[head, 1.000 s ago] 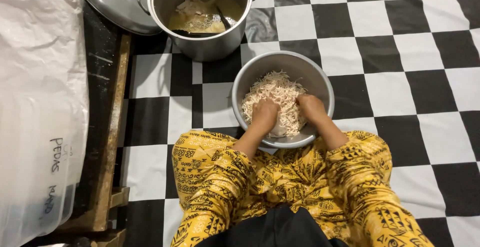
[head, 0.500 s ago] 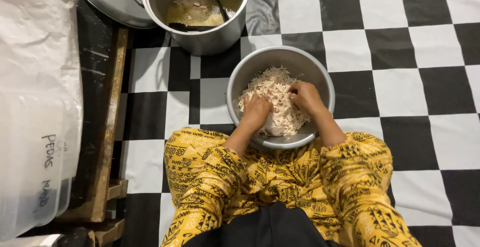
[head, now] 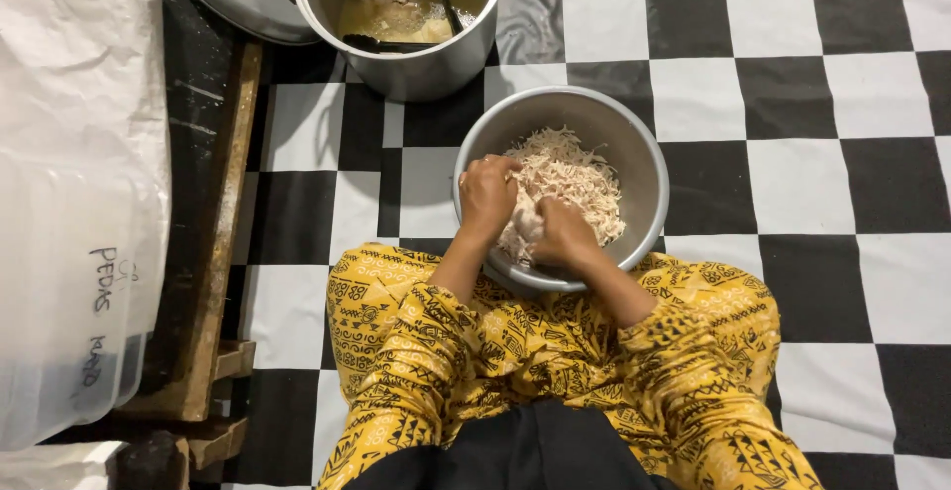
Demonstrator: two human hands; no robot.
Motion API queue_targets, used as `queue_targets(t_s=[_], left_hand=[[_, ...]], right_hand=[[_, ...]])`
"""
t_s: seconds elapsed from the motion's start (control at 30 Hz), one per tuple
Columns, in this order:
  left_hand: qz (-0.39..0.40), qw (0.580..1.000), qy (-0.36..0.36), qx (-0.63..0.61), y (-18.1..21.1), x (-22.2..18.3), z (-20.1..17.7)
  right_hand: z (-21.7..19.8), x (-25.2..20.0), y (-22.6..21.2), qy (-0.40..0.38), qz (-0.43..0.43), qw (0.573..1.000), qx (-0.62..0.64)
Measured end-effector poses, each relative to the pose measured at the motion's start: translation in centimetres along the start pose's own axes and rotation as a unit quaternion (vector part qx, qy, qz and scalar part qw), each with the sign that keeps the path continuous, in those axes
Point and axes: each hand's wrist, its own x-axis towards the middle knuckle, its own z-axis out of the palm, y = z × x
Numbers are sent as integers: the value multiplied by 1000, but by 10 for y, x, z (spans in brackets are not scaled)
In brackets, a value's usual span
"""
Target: Shredding cooked chicken meat by hand into a plastic bowl for food preparation.
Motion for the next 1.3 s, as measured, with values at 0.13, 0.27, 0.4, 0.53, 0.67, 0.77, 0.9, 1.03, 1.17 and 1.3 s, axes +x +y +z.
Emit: queue_targets(t_s=[0.13, 0.27, 0.4, 0.53, 0.67, 0.77, 0.9, 1.03, 1.17, 1.3], left_hand=[[-4, 1000, 2, -14, 0, -1, -5], [13, 999, -36, 32, 2, -7, 12], [50, 988, -75, 123, 1, -23, 34], [40, 959, -243, 141, -15, -22, 74], [122, 982, -49, 137, 21, -3, 47], [165, 974, 19, 154, 22, 11, 56], [141, 973, 74, 170, -6, 39, 61], [64, 994, 56, 74, 2, 36, 37], [-71, 966, -78, -237, 46, 21, -10], [-144, 875, -135, -442, 58, 17, -17]], right_hand=[[-73, -26, -1, 65, 54, 993, 76], [-101, -29, 33, 186, 47, 973, 130], [-113, -36, 42, 205, 78, 958, 186], [-117, -41, 41, 207, 56, 956, 199], [-122, -44, 31, 216, 33, 954, 204], [-114, -40, 32, 219, 13, 954, 206], [-112, -42, 43, 223, 0, 955, 195], [-120, -43, 48, 228, -16, 952, 203], [-116, -43, 39, 202, 5, 959, 197], [-102, -29, 58, 198, 24, 970, 137]])
